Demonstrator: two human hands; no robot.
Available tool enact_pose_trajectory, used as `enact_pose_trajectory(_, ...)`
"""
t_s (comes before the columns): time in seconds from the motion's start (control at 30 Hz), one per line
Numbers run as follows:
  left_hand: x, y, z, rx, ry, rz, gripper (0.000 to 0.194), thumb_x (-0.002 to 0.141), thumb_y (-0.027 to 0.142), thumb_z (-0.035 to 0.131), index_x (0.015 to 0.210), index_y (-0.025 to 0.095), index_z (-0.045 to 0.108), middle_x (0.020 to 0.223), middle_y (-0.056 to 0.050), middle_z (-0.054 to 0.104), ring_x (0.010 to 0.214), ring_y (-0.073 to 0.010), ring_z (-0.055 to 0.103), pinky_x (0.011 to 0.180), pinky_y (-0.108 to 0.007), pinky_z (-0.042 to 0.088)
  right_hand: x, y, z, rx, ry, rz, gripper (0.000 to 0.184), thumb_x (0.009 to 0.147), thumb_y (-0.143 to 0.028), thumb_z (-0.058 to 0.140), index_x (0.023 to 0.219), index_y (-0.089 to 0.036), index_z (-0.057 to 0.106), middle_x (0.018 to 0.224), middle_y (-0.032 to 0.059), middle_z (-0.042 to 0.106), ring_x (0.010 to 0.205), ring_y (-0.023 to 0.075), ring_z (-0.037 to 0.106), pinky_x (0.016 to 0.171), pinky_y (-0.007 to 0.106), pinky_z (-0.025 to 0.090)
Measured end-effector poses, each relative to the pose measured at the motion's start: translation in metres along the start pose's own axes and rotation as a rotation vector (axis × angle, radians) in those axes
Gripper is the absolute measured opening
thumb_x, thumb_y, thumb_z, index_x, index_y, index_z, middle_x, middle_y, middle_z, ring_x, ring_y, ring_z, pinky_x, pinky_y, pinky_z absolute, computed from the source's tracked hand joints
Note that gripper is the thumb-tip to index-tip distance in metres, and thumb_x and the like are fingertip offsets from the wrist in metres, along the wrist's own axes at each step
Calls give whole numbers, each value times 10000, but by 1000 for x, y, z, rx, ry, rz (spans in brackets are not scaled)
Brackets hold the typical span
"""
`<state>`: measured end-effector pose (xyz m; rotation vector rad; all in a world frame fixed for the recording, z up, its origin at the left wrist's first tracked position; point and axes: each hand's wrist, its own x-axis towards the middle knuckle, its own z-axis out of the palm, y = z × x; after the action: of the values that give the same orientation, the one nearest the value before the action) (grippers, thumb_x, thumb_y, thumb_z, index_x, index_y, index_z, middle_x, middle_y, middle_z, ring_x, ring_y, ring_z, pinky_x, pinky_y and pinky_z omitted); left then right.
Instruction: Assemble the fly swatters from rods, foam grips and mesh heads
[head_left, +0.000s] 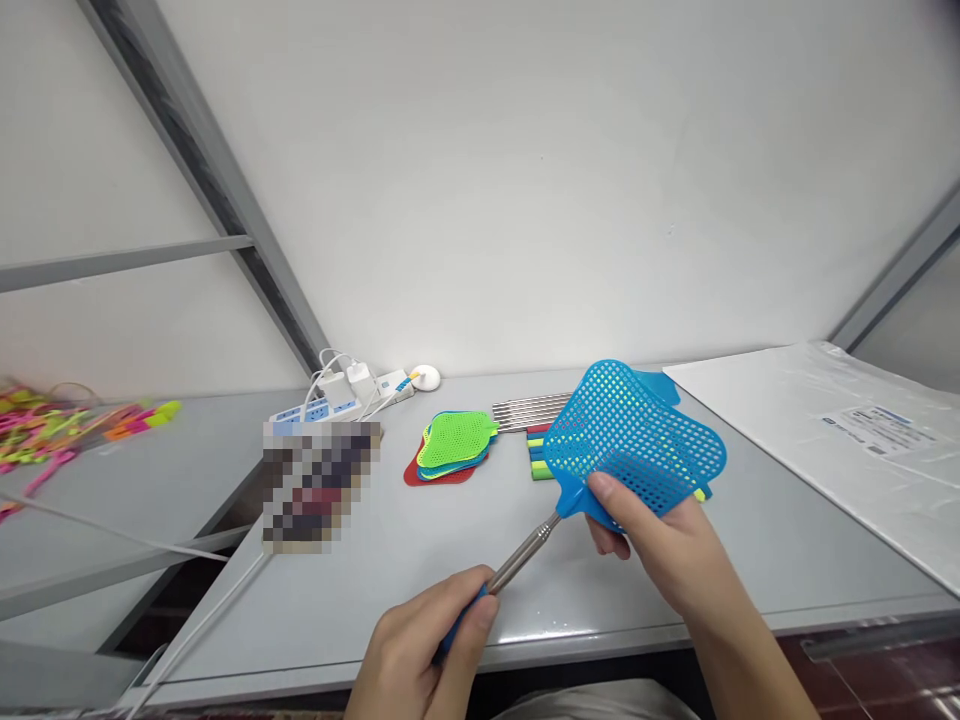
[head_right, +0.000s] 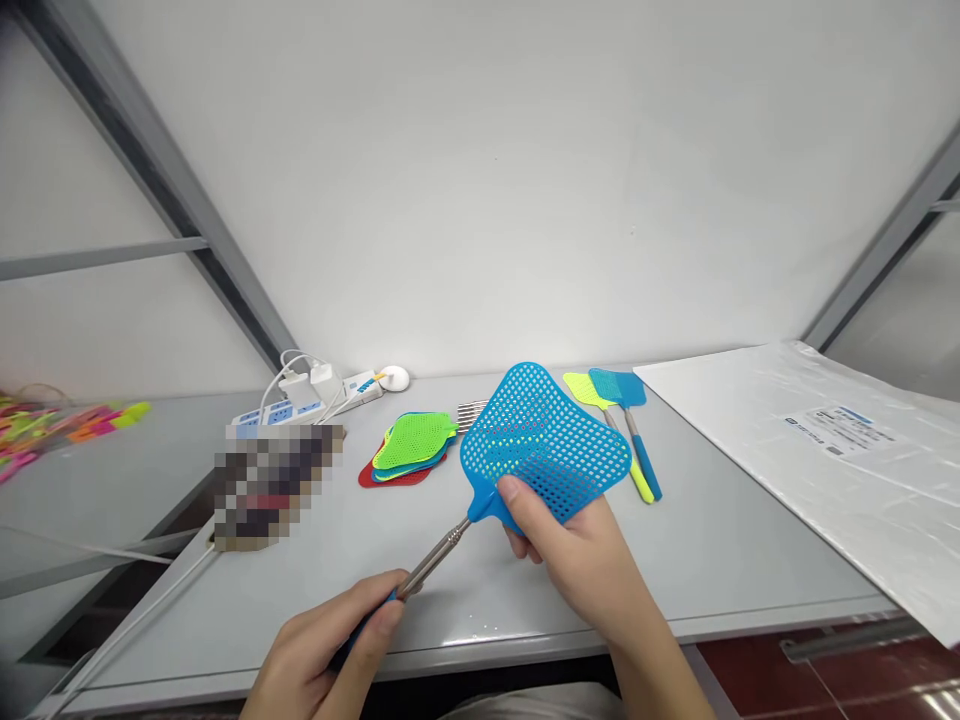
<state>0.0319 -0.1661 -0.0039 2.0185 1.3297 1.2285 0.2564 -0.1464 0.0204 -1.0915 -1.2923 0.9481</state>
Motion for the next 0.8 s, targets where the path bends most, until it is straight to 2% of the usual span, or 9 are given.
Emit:
enact_pose_trajectory(0.13,8,3,1,-33,-76,22,238,918,412,572,897,250,746,724,-13,736,678,-180,693,596,-201,531,1,6,0,-12,54,3,357,926,-461,584,693,-212,482,597,-42,490,554,115,484,547,265,401)
enact_pose_trajectory(0.23,15,6,3,-14,-120,73,212,939,364,550,896,240,716,632,10,663,656,-164,675,586,-188,508,4,13,1,100,59,16,336,928,-452,584,711,-213,493,596,-45,493,551,118,478,550,272,408)
enact_pose_trajectory(0.33,24,9,8,27,-184,123,211,963,327,512,917,230,694,681,7,676,660,-149,674,614,-183,511,5,18,3,198,78,6,362,946,-475,540,704,-207,522,598,-32,510,552,125,477,553,284,415)
enact_pose_trajectory(0.47,37,13,10,105,-280,173,229,967,330,504,1019,251,713,843,-17,746,720,-162,705,654,-198,538,3,21,3,60,138,22,309,901,-471,619,758,-198,589,621,-33,535,584,121,506,590,281,420)
enact_pose_trajectory(0.53,42,13,6,106,-300,190,230,945,342,541,1058,280,730,919,-21,763,803,-185,724,710,-213,555,2,23,3,59,161,33,272,878,-466,651,821,-202,617,603,-43,534,574,123,512,597,285,433)
enact_pose_trajectory(0.6,45,11,0,54,-275,134,221,901,366,607,1054,297,750,924,-25,764,848,-203,723,701,-215,562,1,26,7,137,196,21,271,864,-470,666,854,-202,629,584,-45,538,544,128,514,570,291,444)
enact_pose_trajectory(0.67,47,7,-5,-108,-180,-29,229,850,396,677,1035,288,758,812,-24,742,715,-177,697,560,-184,531,1,29,13,262,256,3,272,857,-469,674,849,-202,623,561,-51,528,508,127,505,540,291,450)
enact_pose_trajectory(0.73,48,3,-5,-444,-37,-224,316,814,458,713,1062,263,736,689,-3,678,484,-108,564,440,-176,461,2,30,22,399,320,-3,277,865,-468,665,806,-206,599,531,-63,500,476,120,494,533,288,460)
enact_pose_trajectory(0.8,45,3,5,-815,129,-344,413,759,509,762,1074,248,709,642,25,621,424,-70,471,475,-202,487,2,30,32,497,374,16,300,868,-473,660,755,-210,570,515,-68,482,465,115,493,537,284,472)
